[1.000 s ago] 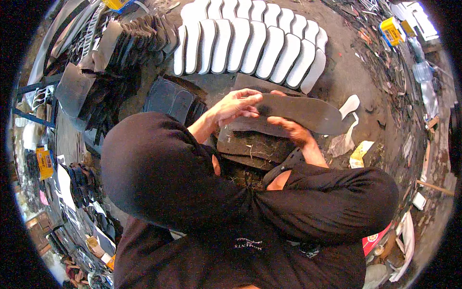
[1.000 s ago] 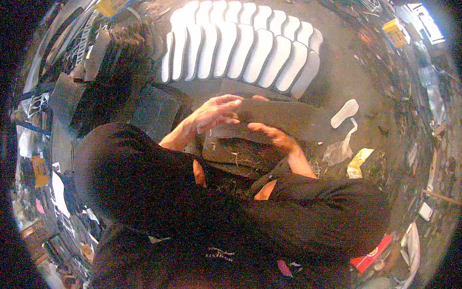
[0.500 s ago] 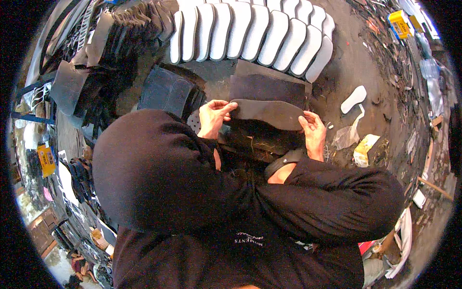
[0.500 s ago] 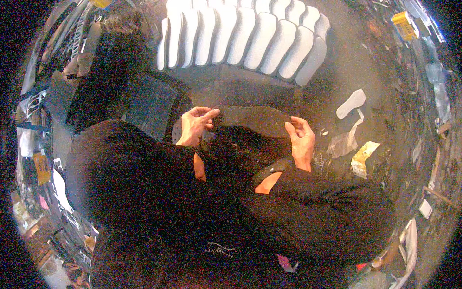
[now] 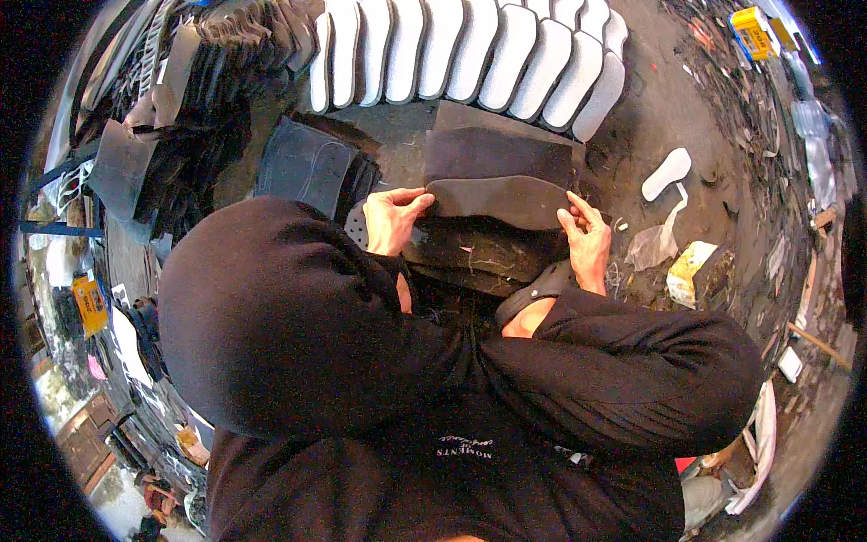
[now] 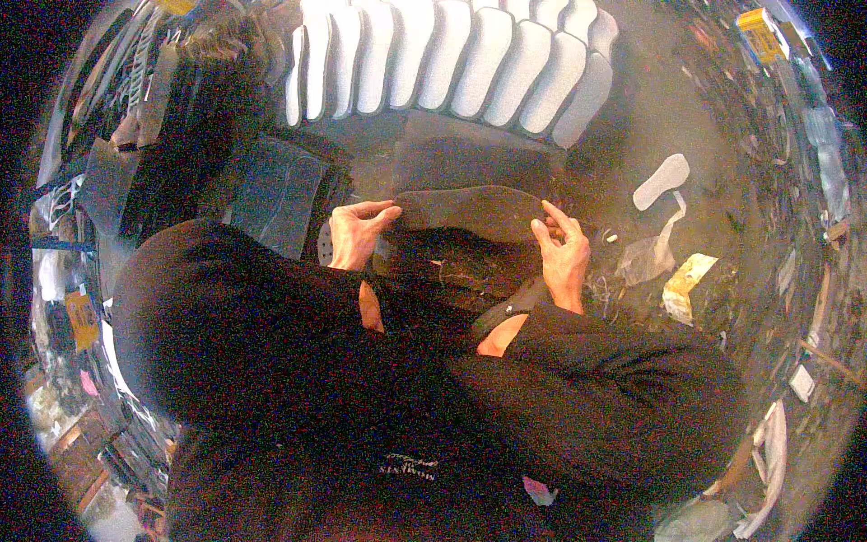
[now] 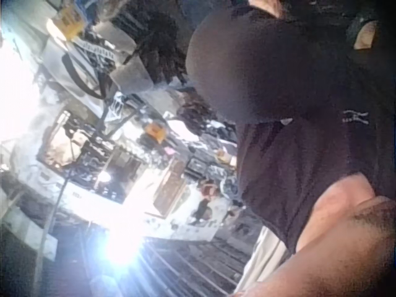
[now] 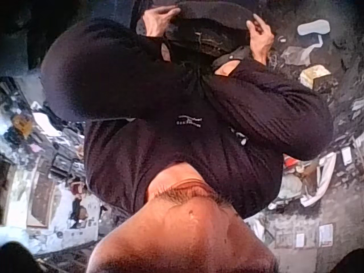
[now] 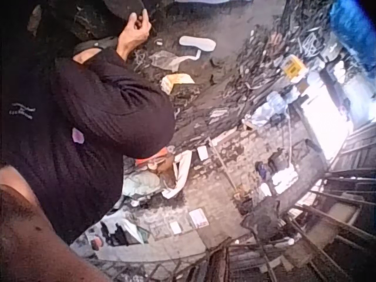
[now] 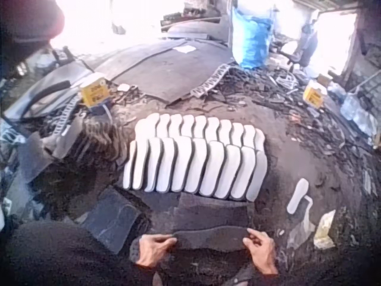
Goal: The person sits on the floor and repeatedly picks up white shoe insoles, places them onto a stack of dark insoles, and adjusts the stack. The person also briefly uses a knife to trim a dark insole. The insoles are handled one at a time and stacked in a pile.
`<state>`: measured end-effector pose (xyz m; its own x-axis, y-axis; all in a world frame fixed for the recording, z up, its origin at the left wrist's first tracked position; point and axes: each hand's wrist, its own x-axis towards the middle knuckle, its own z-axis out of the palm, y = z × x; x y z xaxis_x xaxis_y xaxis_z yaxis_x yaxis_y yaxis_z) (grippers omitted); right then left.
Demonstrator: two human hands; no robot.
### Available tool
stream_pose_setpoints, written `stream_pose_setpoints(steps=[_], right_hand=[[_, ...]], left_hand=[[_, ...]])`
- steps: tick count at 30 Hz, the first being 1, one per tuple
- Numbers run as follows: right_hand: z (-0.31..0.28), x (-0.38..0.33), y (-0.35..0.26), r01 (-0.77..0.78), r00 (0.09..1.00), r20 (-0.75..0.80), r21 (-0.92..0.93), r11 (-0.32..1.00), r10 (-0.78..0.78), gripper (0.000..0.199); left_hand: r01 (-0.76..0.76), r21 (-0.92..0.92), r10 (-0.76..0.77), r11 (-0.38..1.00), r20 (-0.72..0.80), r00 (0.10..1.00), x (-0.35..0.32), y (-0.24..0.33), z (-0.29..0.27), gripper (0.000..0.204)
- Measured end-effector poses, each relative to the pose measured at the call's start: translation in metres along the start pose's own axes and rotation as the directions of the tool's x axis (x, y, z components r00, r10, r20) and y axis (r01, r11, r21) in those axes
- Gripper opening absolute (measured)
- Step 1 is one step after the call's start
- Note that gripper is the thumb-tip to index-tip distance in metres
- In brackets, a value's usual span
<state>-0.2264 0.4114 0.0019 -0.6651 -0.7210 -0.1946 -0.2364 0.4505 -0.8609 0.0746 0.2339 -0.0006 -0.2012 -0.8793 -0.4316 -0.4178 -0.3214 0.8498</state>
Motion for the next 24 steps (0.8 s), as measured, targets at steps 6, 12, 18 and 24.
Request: stream_pose_setpoints(steps=[6,12,18,24], right_hand=[[0.004,0.003,0.006,-0.014,1.0,-0.013,-0.023,1.0,0.014,0.04],[0.006,0.003,0.022,0.005,1.0,-0.021,-0.044,0.999,-0.006,0.042],[0.016,0.015,0.01,0.042,0.999,0.009,-0.373,0.927,-0.042,0.059],[-0.045,0.071,0.018,0.008,0.997,-0.072,-0.352,0.936,-0.035,0.065]], left_hand=[[-0.021,0.005,0.021,1.0,-0.013,1.0,0.004,-0.007,0.002,0.03],[-0.049,0.028,0.049,0.998,-0.001,0.999,0.006,-0.01,0.004,0.03],[-0.044,0.308,0.028,0.95,0.056,0.998,0.013,0.002,-0.021,0.031],[-0.66,0.363,0.585,0.658,0.305,0.751,0.027,-0.001,0.001,0.056]])
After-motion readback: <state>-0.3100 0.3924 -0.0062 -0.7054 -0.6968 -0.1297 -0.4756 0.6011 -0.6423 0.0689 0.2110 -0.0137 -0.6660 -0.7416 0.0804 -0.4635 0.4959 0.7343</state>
